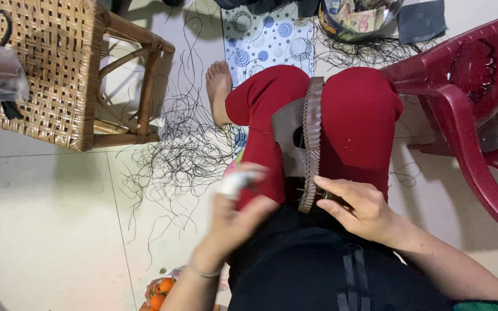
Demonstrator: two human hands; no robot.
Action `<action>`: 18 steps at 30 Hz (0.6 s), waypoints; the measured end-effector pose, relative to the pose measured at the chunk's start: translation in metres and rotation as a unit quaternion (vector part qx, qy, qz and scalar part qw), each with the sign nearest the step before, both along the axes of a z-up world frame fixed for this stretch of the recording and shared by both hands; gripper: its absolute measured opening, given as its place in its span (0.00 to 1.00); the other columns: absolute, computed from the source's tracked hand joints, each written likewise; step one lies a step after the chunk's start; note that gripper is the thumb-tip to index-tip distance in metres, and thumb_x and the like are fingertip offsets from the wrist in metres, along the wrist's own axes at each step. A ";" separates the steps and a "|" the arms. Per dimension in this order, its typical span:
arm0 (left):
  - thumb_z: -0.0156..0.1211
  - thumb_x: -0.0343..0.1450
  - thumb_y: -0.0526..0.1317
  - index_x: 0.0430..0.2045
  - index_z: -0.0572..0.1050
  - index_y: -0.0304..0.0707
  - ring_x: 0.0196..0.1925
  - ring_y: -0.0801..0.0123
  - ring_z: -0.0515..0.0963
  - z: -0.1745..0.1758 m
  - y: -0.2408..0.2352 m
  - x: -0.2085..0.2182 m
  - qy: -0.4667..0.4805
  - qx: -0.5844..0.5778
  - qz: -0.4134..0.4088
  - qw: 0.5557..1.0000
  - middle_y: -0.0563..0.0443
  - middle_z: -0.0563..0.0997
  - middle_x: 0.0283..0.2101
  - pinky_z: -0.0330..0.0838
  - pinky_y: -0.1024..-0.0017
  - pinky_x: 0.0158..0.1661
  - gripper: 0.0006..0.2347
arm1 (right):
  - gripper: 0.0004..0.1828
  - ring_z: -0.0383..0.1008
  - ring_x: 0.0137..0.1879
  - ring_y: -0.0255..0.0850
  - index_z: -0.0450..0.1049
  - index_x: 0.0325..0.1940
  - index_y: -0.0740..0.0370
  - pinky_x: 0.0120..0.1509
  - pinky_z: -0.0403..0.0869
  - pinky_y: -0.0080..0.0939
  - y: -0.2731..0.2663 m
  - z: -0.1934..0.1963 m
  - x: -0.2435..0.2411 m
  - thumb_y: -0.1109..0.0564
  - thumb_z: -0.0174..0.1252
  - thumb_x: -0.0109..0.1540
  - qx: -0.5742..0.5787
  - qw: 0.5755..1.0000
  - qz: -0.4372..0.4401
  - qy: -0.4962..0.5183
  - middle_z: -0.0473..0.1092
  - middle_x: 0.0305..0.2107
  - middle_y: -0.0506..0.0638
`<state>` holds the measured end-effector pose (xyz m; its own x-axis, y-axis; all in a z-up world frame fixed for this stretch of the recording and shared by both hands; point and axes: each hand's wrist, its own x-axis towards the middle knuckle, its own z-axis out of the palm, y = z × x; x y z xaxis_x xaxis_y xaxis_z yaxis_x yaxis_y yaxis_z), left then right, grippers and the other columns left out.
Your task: The person sits on the floor and sews a brown sandal using a needle and thread. They repeatedly pull the thread through the sole and upper of the sandal, occasionally using a small tool to assist with the stitching process.
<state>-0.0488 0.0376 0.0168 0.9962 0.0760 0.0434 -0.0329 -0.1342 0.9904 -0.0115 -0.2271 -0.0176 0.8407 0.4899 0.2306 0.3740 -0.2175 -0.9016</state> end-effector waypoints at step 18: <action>0.65 0.72 0.36 0.33 0.74 0.40 0.47 0.70 0.77 -0.027 -0.025 -0.013 0.150 -0.140 -0.126 0.971 0.52 0.79 0.43 0.70 0.70 0.53 0.04 | 0.24 0.83 0.53 0.52 0.68 0.62 0.73 0.60 0.83 0.44 -0.011 -0.015 -0.021 0.60 0.61 0.64 -0.052 0.997 0.046 -0.038 0.75 0.53 0.65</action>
<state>-0.0622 0.0129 -0.0099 0.9493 -0.2056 -0.2380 0.2653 0.1171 0.9570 -0.0324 -0.2382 -0.0322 0.7734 0.5881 0.2366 0.4632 -0.2696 -0.8442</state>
